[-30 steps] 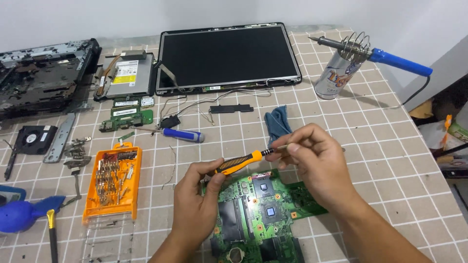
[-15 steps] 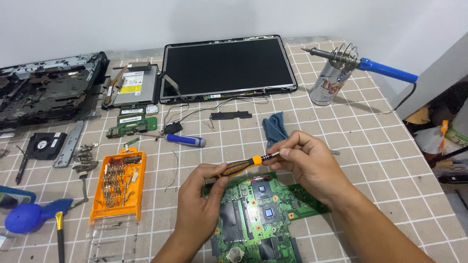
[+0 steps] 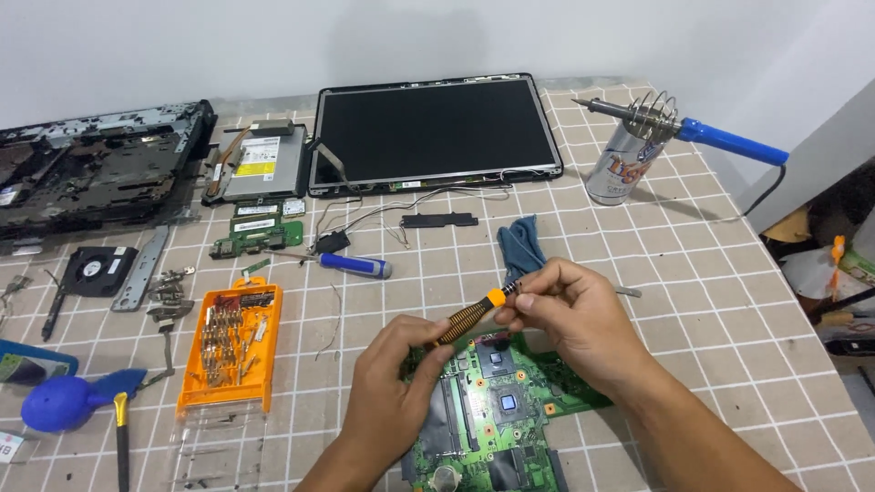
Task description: Removing a CPU from a laptop motherboard by unlocking the socket with a screwdriver and lifting the chip.
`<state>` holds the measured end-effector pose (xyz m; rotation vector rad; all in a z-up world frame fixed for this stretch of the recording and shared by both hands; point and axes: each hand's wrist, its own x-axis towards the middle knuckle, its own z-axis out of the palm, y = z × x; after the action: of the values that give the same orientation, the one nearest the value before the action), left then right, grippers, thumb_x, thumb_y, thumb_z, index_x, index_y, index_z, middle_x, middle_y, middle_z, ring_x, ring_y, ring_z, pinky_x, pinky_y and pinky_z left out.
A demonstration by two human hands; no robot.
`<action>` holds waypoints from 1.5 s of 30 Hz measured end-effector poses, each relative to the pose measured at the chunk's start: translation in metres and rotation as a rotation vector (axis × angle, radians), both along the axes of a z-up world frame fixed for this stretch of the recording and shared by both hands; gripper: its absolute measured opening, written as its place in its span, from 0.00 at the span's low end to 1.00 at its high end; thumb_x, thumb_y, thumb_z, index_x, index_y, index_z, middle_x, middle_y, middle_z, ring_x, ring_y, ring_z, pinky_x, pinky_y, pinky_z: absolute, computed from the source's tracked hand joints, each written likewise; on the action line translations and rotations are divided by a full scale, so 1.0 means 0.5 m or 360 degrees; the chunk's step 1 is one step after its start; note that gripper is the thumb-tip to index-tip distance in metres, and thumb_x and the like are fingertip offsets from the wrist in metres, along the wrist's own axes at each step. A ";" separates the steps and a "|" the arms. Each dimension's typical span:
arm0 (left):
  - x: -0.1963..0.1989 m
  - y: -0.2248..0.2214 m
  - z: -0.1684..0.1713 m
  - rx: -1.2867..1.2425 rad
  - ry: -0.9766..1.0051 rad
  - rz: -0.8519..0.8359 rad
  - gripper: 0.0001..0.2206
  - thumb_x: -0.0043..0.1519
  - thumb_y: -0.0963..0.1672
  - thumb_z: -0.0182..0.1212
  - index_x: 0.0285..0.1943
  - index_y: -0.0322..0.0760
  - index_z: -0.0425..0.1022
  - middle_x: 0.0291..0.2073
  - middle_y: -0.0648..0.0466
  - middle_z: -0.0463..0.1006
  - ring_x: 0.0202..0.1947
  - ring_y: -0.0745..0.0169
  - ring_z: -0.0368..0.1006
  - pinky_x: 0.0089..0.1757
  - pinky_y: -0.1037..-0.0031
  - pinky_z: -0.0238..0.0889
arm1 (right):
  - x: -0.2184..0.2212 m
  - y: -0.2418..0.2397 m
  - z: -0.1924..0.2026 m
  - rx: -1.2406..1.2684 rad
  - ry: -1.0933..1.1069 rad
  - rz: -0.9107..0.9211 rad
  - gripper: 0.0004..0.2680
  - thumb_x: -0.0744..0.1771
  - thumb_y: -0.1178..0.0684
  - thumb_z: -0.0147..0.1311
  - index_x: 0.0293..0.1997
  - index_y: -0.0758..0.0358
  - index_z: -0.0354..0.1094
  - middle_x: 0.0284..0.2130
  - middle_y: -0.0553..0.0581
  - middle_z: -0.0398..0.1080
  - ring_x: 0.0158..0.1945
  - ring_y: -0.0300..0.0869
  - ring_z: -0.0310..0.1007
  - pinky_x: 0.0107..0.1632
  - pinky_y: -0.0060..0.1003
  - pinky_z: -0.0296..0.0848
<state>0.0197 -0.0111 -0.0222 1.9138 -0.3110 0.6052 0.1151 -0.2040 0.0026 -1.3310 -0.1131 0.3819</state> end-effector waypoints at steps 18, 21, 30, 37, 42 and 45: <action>-0.003 0.004 0.008 -0.0140 0.0351 0.0245 0.11 0.61 0.44 0.50 0.50 0.37 0.71 0.42 0.50 0.77 0.45 0.58 0.74 0.43 0.71 0.69 | 0.007 -0.014 0.008 0.0121 0.0019 0.0112 0.04 0.66 0.64 0.44 0.35 0.74 0.66 0.32 0.67 0.71 0.33 0.52 0.75 0.37 0.41 0.78; -0.003 0.005 0.013 -0.0107 0.0262 0.0246 0.10 0.62 0.43 0.50 0.50 0.37 0.71 0.40 0.52 0.77 0.44 0.60 0.74 0.45 0.72 0.67 | -0.001 -0.005 0.022 -0.0031 -0.0002 0.0147 0.05 0.66 0.63 0.45 0.33 0.74 0.64 0.30 0.71 0.71 0.36 0.62 0.81 0.35 0.42 0.80; -0.005 0.005 0.014 -0.0160 0.0312 0.0317 0.11 0.62 0.44 0.49 0.50 0.37 0.72 0.41 0.51 0.77 0.45 0.59 0.73 0.45 0.72 0.66 | 0.002 -0.010 0.015 -0.0180 -0.0061 0.0192 0.02 0.64 0.64 0.50 0.30 0.69 0.62 0.37 0.71 0.78 0.34 0.56 0.83 0.36 0.38 0.82; -0.004 0.005 0.011 -0.0179 0.0312 0.0359 0.12 0.62 0.44 0.49 0.51 0.37 0.71 0.42 0.51 0.77 0.46 0.59 0.73 0.45 0.72 0.66 | -0.004 -0.015 0.005 -0.0144 -0.0352 0.0346 0.02 0.62 0.65 0.53 0.30 0.68 0.64 0.39 0.69 0.76 0.32 0.49 0.82 0.32 0.30 0.79; -0.003 0.008 0.015 -0.0171 0.0267 0.0329 0.11 0.62 0.42 0.49 0.51 0.35 0.71 0.42 0.51 0.77 0.44 0.60 0.73 0.44 0.73 0.66 | -0.008 -0.010 0.006 -0.0135 -0.0462 0.0358 0.02 0.62 0.65 0.53 0.31 0.70 0.65 0.39 0.69 0.76 0.35 0.50 0.82 0.37 0.32 0.82; -0.002 0.009 0.015 -0.0101 0.0188 0.0304 0.10 0.62 0.42 0.49 0.50 0.36 0.72 0.40 0.51 0.77 0.43 0.59 0.73 0.44 0.73 0.66 | -0.008 -0.008 0.008 -0.0128 -0.0327 0.0293 0.01 0.62 0.66 0.53 0.30 0.72 0.66 0.37 0.69 0.74 0.37 0.55 0.83 0.38 0.36 0.83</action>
<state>0.0187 -0.0064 -0.0147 1.9216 -0.0329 0.6169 0.1110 -0.2080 0.0065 -1.4421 -0.3973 0.4072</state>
